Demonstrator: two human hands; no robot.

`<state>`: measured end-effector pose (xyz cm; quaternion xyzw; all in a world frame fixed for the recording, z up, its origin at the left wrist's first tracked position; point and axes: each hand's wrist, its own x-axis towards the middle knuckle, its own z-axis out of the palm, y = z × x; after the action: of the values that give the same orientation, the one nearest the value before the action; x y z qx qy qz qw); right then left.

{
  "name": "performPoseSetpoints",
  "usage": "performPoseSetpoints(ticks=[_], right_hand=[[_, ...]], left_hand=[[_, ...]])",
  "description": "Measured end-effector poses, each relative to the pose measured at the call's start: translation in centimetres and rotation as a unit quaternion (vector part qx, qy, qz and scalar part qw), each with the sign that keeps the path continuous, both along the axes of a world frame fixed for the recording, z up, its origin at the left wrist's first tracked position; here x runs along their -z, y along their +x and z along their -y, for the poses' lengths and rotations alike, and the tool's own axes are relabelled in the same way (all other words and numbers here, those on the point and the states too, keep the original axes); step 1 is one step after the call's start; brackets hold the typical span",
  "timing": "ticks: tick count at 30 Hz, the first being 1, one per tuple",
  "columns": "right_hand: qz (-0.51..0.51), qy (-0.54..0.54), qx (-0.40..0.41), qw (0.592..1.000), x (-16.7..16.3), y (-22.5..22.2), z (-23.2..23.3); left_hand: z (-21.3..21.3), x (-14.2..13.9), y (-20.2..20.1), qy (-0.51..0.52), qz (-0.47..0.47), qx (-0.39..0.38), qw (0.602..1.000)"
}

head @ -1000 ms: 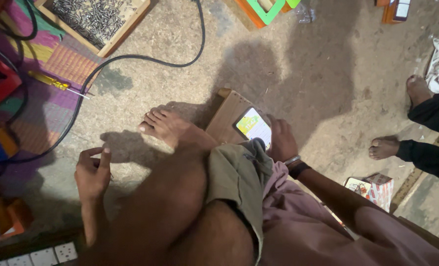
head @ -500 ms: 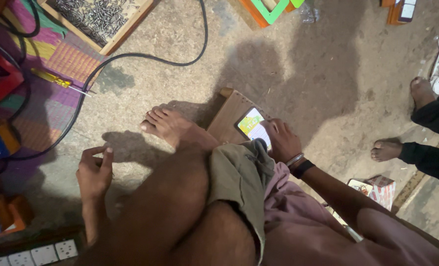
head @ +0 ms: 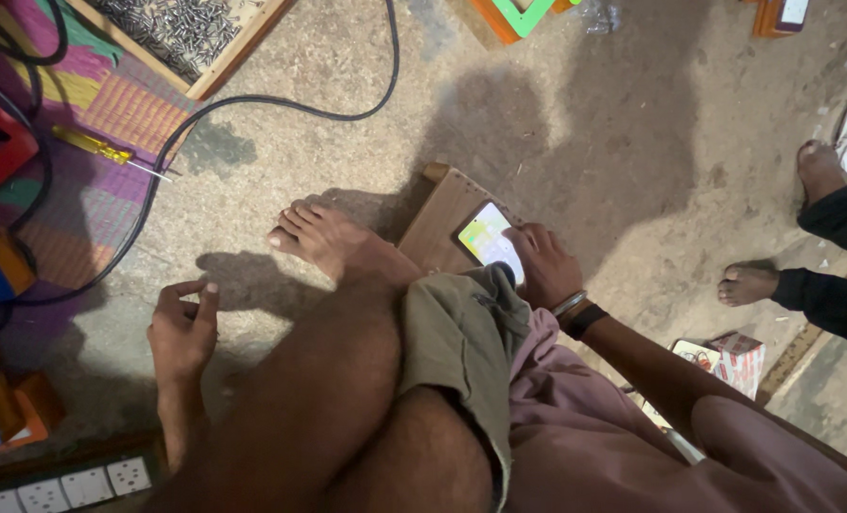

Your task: The person assembles multiple power strips by hand, inserting white socket modules into colored plastic frames and securing them. The person handles red, purple, and blue frames, repeatedly picking up units, inserting components, and placing them aside.

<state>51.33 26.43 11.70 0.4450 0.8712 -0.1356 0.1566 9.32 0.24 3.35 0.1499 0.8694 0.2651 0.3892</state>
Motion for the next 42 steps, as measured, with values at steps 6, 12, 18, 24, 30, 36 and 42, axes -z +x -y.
performPoseSetpoints(ticks=[6,12,18,24,30,36,42], right_hand=[[-0.029,0.008,0.027,0.999,0.4,0.7,1.0],[-0.082,0.028,0.018,0.996,1.2,1.8,1.8],[-0.18,-0.015,0.045,0.983,1.7,4.3,1.4],[-0.192,-0.073,-0.018,0.978,1.0,7.6,1.4],[-0.155,-0.056,-0.069,0.984,1.4,8.1,1.3],[-0.184,-0.061,-0.041,0.98,2.0,8.5,1.6],[-0.087,-0.033,-0.089,0.992,2.6,8.7,1.6]], left_hand=[[-0.1,-0.1,0.0,-0.017,0.009,0.003,1.0],[0.5,0.4,0.1,0.0,-0.001,0.014,1.0],[1.1,1.0,0.0,0.017,-0.01,0.047,0.999],[1.5,1.3,0.4,-0.014,0.001,0.057,0.998],[1.8,2.1,0.4,-0.029,-0.018,0.058,0.998],[2.0,2.0,0.7,-0.034,-0.014,0.05,0.998],[1.7,1.6,0.6,-0.042,-0.02,0.064,0.997]])
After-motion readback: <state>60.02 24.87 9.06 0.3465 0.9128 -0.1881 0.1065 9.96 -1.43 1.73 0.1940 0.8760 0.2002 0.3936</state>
